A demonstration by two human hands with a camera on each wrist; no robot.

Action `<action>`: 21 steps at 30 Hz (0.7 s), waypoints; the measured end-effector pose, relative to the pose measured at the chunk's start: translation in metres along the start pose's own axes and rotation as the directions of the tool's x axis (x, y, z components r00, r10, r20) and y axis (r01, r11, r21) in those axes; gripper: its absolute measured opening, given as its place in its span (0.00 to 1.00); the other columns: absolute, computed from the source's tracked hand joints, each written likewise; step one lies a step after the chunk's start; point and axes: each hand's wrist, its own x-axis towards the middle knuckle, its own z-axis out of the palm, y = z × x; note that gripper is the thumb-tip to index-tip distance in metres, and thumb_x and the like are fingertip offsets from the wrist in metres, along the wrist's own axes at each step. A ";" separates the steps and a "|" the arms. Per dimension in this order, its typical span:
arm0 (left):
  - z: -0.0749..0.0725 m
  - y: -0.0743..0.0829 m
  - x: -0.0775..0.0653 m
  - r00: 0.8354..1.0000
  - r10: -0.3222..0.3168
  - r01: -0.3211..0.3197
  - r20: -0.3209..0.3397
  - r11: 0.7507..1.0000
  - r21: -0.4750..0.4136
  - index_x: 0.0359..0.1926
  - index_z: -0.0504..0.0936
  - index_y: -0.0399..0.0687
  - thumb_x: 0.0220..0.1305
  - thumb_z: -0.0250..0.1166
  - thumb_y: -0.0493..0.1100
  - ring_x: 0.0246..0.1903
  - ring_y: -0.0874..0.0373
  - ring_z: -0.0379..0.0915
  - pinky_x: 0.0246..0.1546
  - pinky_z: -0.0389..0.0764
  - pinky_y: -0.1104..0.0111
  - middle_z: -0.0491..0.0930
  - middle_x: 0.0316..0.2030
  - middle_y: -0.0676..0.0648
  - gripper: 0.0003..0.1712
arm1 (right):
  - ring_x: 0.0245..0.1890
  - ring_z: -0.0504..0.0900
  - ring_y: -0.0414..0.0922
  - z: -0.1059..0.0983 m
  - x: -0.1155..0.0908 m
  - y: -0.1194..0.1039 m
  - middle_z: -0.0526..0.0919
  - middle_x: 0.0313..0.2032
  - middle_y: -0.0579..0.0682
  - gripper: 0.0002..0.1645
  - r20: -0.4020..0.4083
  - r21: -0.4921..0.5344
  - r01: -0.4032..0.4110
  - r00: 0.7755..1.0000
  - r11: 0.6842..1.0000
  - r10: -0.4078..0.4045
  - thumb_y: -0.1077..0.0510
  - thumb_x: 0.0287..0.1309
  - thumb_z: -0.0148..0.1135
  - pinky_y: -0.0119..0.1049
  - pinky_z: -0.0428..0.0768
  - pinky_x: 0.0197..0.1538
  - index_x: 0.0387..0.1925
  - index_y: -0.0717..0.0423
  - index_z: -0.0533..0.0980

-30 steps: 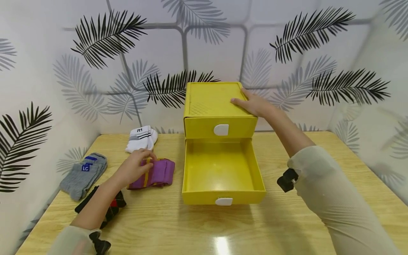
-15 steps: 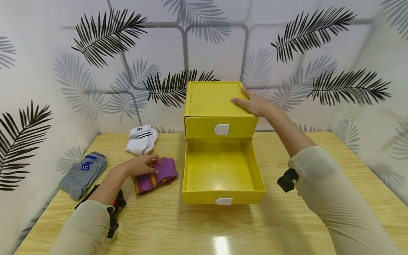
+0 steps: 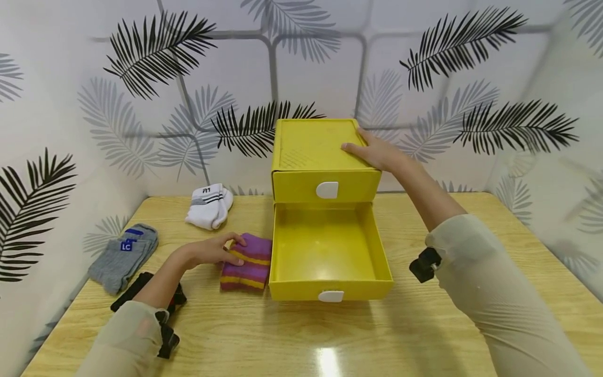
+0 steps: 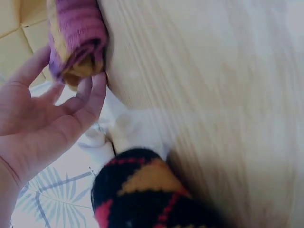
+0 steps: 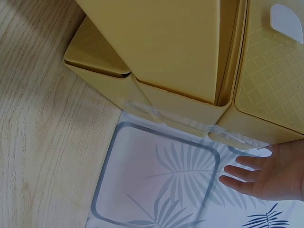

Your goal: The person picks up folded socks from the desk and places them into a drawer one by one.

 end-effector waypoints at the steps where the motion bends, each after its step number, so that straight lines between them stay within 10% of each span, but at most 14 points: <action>1: 0.001 0.000 0.000 1.000 -0.003 0.003 -0.001 0.999 -0.053 0.57 0.62 0.38 0.59 0.64 0.42 0.42 0.52 0.67 0.41 0.71 0.64 0.64 0.50 0.38 0.29 | 0.67 0.41 0.60 0.000 0.000 0.000 0.40 0.69 0.63 0.49 -0.001 0.001 0.001 1.000 1.000 -0.001 0.33 0.63 0.38 0.54 0.43 0.64 0.71 0.54 0.33; 8: 0.009 0.004 0.002 0.997 -0.075 0.072 -0.006 0.967 -0.246 0.59 0.60 0.38 0.63 0.60 0.44 0.27 0.57 0.62 0.33 0.74 0.66 0.63 0.39 0.42 0.29 | 0.67 0.42 0.60 0.000 -0.001 0.000 0.40 0.69 0.63 0.49 0.000 0.009 -0.007 1.000 1.000 0.007 0.33 0.63 0.38 0.54 0.43 0.64 0.71 0.54 0.32; 21: 0.018 0.019 0.001 0.993 0.009 0.008 -0.119 0.990 0.140 0.52 0.67 0.33 0.59 0.63 0.43 0.51 0.44 0.60 0.51 0.63 0.57 0.62 0.56 0.32 0.25 | 0.67 0.42 0.60 -0.001 -0.001 -0.002 0.40 0.69 0.63 0.49 0.000 0.002 -0.017 1.000 1.000 0.017 0.33 0.63 0.37 0.54 0.43 0.64 0.71 0.53 0.32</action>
